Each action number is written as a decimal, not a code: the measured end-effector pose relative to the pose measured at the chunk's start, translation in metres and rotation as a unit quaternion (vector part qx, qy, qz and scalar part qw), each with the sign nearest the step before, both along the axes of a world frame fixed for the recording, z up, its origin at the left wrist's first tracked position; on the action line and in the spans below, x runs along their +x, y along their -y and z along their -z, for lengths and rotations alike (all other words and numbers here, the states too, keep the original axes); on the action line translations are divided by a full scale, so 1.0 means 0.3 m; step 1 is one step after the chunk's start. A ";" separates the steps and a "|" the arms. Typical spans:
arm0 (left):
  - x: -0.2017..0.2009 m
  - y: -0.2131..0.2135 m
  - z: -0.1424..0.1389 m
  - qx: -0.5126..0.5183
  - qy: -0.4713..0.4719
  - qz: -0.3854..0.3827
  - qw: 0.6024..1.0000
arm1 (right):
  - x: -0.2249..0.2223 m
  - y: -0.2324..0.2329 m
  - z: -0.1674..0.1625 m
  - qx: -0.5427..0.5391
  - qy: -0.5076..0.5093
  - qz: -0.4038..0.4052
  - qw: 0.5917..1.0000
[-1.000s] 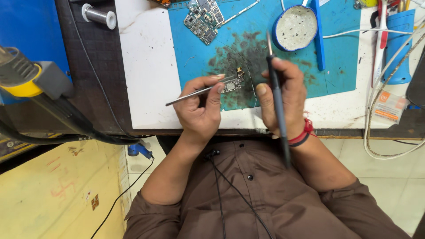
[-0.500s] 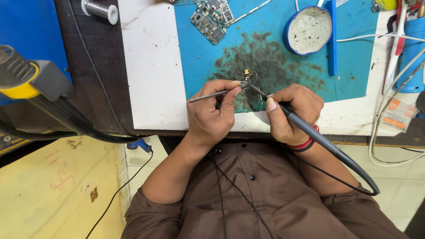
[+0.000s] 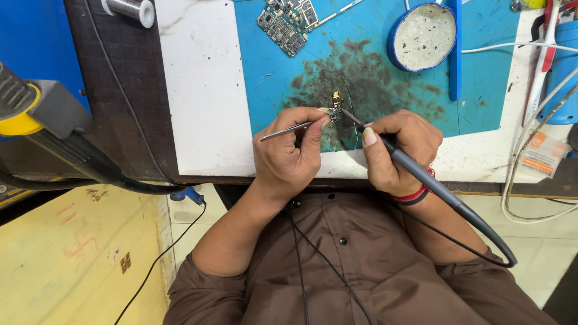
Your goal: The person uses a soldering iron and tweezers to apply solder to a small circuit board. They hold the board steady with tweezers while carefully applying heat and solder to specific points on the board.
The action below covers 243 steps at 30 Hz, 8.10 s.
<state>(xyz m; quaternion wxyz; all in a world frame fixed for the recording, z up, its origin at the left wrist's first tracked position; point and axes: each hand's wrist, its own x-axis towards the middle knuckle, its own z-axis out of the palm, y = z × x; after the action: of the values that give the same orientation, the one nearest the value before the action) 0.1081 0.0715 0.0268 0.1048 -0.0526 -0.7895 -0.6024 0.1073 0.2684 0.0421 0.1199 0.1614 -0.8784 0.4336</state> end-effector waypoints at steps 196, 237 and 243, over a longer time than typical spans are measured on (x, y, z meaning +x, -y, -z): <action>-0.034 -0.007 -0.010 0.065 0.028 -0.011 0.997 | -0.042 -0.004 -0.007 -0.039 0.055 0.020 0.998; -0.036 0.001 -0.003 0.069 0.021 -0.010 0.997 | 0.006 -0.005 0.009 -0.156 0.154 0.064 0.974; -0.035 0.004 0.001 0.063 0.030 -0.007 0.998 | -0.012 0.000 -0.005 -0.113 0.131 0.033 0.984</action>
<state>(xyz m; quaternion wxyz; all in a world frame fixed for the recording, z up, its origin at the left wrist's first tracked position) 0.0976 0.0704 0.0266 0.0880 -0.0224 -0.7533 -0.6514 0.1037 0.2685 0.0436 0.0355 0.0596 -0.8367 0.5433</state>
